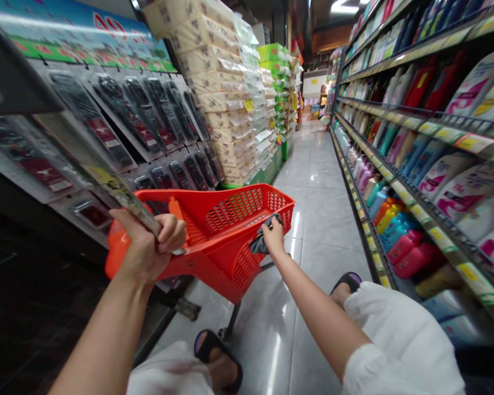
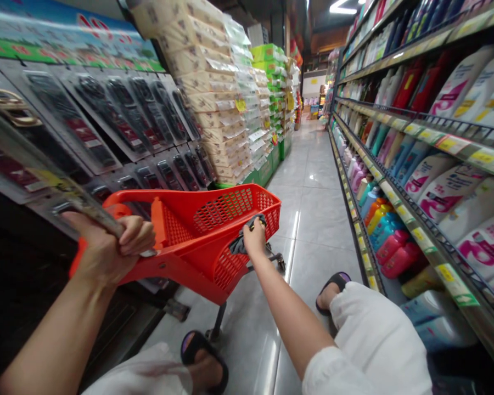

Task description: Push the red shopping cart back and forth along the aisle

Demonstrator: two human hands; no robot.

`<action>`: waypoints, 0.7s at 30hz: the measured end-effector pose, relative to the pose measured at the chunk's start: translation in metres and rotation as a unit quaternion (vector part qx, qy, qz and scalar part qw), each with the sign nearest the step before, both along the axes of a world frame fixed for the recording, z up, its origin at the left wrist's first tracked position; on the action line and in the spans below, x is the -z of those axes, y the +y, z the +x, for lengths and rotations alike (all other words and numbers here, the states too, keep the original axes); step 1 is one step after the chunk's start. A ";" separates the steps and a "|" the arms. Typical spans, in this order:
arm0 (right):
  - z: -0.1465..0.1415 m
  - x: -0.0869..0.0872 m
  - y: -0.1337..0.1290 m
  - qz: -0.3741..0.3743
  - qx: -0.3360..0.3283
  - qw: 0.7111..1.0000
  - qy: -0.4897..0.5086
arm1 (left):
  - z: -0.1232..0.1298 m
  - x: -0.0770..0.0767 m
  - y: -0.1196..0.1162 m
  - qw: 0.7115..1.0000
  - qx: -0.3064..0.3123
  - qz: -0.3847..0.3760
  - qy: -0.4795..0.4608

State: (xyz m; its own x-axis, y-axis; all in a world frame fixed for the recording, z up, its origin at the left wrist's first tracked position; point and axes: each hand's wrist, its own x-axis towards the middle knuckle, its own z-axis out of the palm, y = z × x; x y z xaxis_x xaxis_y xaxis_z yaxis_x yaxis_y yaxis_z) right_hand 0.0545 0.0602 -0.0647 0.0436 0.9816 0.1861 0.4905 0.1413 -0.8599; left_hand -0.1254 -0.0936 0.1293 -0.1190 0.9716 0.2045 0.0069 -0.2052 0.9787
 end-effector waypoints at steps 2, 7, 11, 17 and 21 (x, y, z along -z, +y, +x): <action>-0.020 -0.008 -0.026 -0.010 -0.021 0.999 0.031 | 0.005 0.000 0.000 1.000 -0.004 -0.002 -0.010; -0.058 -0.035 -0.088 0.014 -0.116 0.991 0.067 | 0.014 -0.001 -0.003 1.000 -0.018 -0.003 -0.008; -0.069 -0.052 -0.131 0.065 -0.201 0.975 0.063 | 0.011 0.000 -0.004 0.999 0.011 0.011 -0.042; -0.054 -0.032 -0.139 0.221 -0.226 0.946 -0.075 | 0.004 0.000 -0.008 0.998 0.032 0.014 -0.061; -0.032 0.017 -0.096 0.228 -0.169 0.956 -0.070 | 0.005 -0.001 -0.010 0.998 0.028 0.004 -0.057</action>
